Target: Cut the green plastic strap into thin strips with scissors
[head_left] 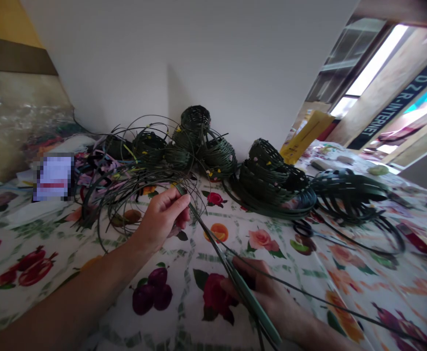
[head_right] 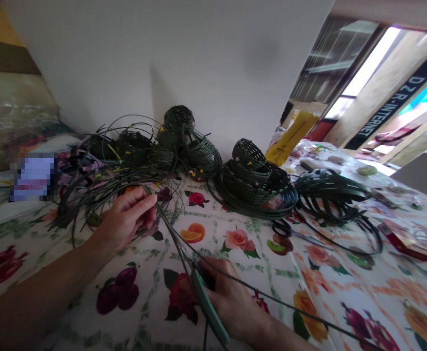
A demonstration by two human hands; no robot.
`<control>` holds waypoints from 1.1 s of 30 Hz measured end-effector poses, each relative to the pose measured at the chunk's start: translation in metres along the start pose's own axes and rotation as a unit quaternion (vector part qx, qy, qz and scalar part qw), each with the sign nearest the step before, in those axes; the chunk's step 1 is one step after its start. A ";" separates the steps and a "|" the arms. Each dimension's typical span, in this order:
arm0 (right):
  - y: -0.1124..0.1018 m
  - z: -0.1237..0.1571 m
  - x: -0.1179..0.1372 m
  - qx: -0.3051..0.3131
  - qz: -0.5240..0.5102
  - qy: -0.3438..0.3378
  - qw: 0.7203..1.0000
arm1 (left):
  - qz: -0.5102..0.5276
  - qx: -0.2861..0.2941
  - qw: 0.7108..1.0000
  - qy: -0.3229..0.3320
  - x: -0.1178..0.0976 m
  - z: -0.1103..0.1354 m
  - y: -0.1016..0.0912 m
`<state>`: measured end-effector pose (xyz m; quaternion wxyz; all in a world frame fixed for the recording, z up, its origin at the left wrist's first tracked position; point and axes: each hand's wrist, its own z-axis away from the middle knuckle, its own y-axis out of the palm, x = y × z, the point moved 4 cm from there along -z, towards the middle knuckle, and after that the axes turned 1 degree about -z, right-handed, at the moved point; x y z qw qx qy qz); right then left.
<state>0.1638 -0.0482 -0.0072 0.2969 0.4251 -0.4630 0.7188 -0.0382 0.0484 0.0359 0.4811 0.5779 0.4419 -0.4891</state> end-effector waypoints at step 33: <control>-0.004 0.002 0.005 -0.032 0.066 -0.023 0.997 | -0.017 0.006 1.000 0.005 -0.007 0.001 0.001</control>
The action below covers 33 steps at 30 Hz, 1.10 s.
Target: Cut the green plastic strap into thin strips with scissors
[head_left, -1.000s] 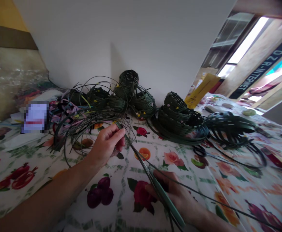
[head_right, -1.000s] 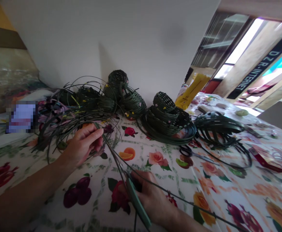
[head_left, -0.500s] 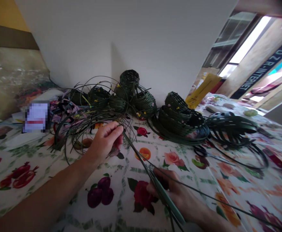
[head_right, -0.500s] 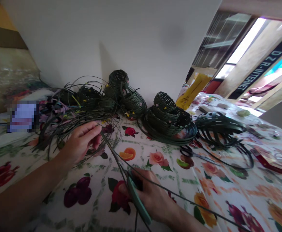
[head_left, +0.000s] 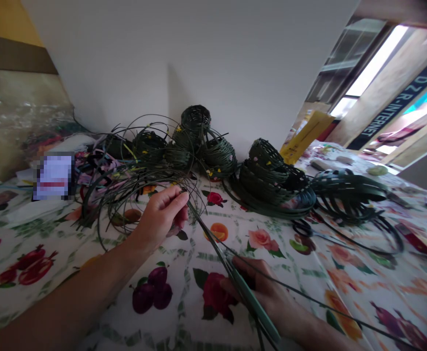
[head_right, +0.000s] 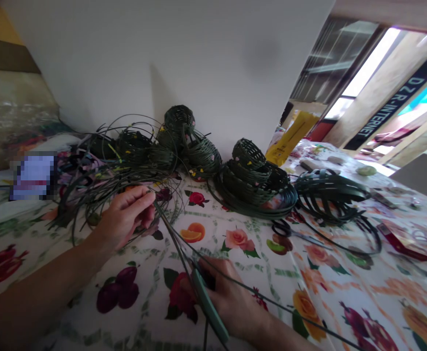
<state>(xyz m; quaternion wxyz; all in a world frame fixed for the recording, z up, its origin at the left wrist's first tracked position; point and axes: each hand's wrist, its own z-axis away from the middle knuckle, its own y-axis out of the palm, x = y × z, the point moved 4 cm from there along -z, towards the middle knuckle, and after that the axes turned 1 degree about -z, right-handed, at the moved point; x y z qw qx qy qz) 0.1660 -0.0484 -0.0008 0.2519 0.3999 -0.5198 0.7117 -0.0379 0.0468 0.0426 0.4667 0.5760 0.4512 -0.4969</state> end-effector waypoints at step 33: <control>0.001 0.000 -0.010 -0.041 -0.008 0.017 0.999 | -0.015 0.046 0.999 -0.014 0.011 -0.001 0.003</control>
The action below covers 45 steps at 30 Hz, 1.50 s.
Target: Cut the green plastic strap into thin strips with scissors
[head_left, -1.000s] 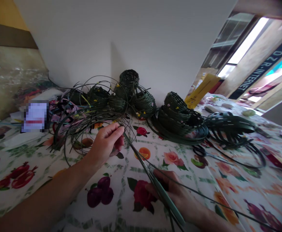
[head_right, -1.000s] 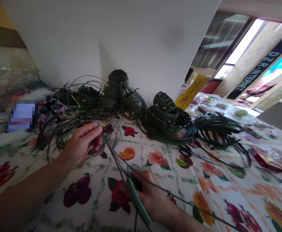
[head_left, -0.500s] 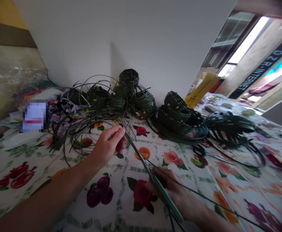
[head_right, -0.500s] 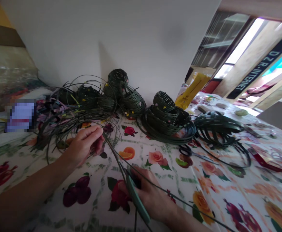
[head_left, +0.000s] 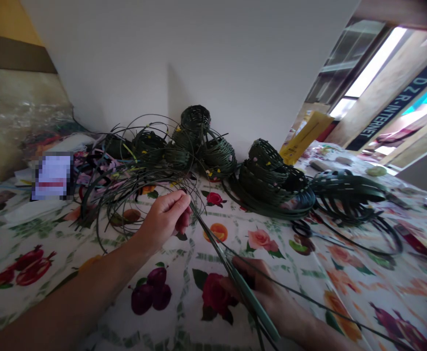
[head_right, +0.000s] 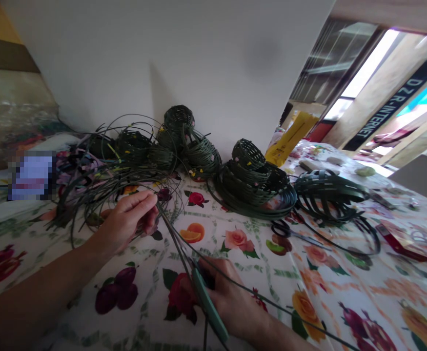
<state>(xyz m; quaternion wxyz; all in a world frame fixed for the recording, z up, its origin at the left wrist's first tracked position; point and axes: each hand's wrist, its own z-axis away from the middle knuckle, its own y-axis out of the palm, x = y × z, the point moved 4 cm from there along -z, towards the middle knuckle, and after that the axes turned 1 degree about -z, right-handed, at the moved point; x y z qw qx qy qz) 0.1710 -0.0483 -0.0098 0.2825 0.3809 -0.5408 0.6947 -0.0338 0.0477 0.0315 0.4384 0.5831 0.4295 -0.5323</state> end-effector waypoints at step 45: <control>-0.005 -0.001 0.015 0.026 -0.014 -0.009 1.000 | -0.059 0.061 0.996 0.019 -0.007 0.005 0.009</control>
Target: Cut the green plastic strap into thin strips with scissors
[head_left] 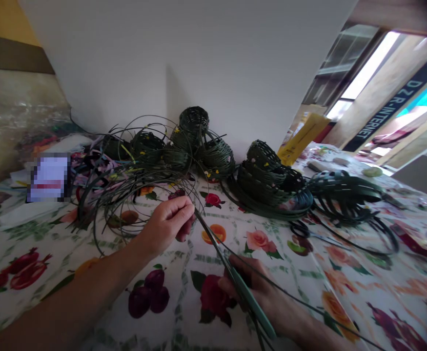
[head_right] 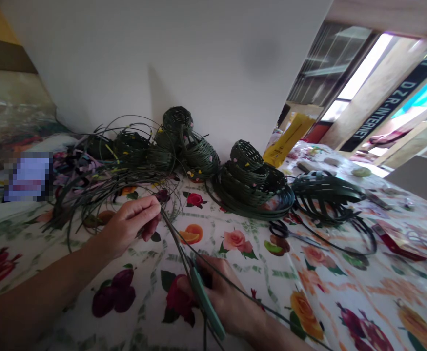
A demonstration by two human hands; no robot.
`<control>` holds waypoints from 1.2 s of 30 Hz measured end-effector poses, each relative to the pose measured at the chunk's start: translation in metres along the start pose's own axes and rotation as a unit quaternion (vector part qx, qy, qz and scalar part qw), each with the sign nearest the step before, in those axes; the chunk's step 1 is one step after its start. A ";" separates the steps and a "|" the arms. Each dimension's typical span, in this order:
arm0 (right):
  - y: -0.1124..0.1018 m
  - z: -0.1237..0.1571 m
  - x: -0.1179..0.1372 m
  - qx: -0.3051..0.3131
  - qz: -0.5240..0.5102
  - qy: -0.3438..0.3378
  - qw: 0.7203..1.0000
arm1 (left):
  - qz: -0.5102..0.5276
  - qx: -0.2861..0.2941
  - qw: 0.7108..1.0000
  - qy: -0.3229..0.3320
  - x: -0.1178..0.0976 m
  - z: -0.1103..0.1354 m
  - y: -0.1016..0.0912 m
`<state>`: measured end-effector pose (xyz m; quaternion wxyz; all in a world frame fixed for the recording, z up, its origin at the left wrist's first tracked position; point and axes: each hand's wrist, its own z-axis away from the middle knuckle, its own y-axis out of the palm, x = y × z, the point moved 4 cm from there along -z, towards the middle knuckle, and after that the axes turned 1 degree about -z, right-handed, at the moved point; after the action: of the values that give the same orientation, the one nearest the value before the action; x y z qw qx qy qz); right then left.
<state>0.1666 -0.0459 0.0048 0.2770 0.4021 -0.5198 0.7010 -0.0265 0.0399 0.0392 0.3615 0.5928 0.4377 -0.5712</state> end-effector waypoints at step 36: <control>0.000 -0.002 -0.002 -0.021 0.010 0.003 1.000 | -0.035 0.018 0.999 0.016 -0.005 0.004 0.003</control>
<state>0.1668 -0.0444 0.0029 0.2795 0.3892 -0.5374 0.6940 -0.0249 0.0350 0.0437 0.3234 0.5926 0.4534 -0.5820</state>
